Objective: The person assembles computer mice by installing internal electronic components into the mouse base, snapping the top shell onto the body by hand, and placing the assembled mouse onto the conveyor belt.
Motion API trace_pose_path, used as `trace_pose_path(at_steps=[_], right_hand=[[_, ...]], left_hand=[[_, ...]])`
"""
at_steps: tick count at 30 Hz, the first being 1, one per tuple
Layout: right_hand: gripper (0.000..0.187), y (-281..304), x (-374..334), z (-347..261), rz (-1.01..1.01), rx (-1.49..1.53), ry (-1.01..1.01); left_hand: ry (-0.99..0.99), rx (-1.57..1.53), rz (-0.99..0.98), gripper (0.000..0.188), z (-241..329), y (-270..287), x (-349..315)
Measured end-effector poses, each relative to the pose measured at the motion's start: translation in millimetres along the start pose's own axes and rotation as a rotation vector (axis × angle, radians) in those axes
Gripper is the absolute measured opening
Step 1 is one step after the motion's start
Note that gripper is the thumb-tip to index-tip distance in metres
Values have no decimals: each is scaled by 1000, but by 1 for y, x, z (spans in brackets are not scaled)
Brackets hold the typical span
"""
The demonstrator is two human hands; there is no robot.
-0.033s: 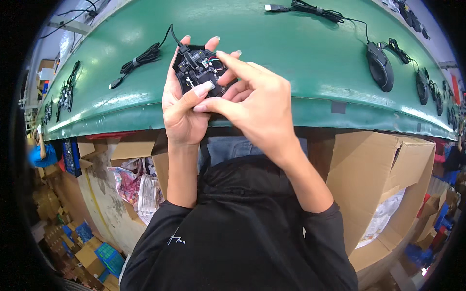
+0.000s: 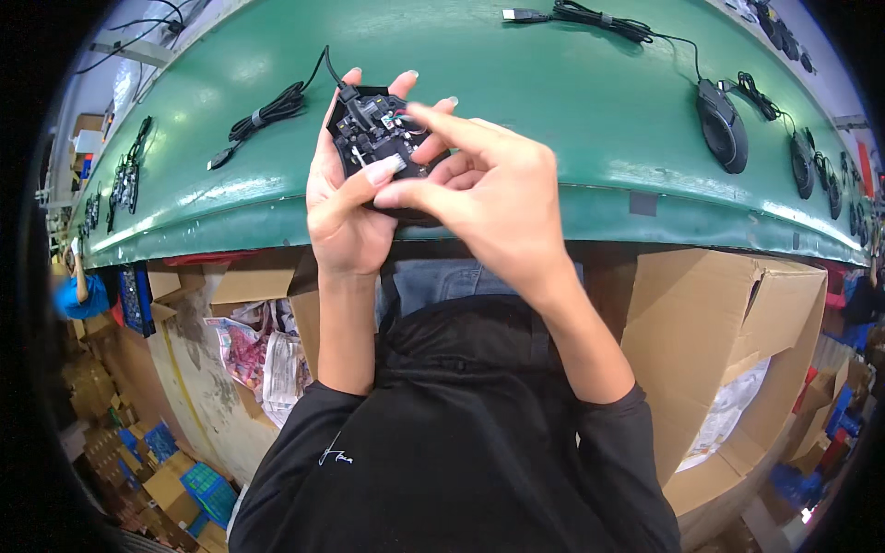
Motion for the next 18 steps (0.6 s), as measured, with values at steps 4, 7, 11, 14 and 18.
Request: trace_pose_path(at_steps=[4, 7, 11, 14, 18], right_hand=[[22, 6, 4, -2, -12, -73, 53], [8, 1, 6, -18, 22, -345, 275], [12, -14, -1, -31, -137, -507, 529], [15, -24, -9, -38, -146, -649, 564], [11, -13, -6, -18, 39, -415, 342]], left_hand=[[41, -60, -54, 83, 0, -3, -2], [42, -58, -44, 81, 0, -1, 0], [59, -111, -22, 74, 0, 5, 0], [45, -30, 6, 66, 3, 3, 0], [49, 56, 17, 62, 2, -3, -1]])
Point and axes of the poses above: each hand's wrist, its own x-axis towards the middle knuckle, its own y-axis out of the back of the hand, z = x × y, the point moved 7 cm from there along x, towards the middle knuckle, and after that the axes turned 13 degrees about y, right-handed, at the moved point
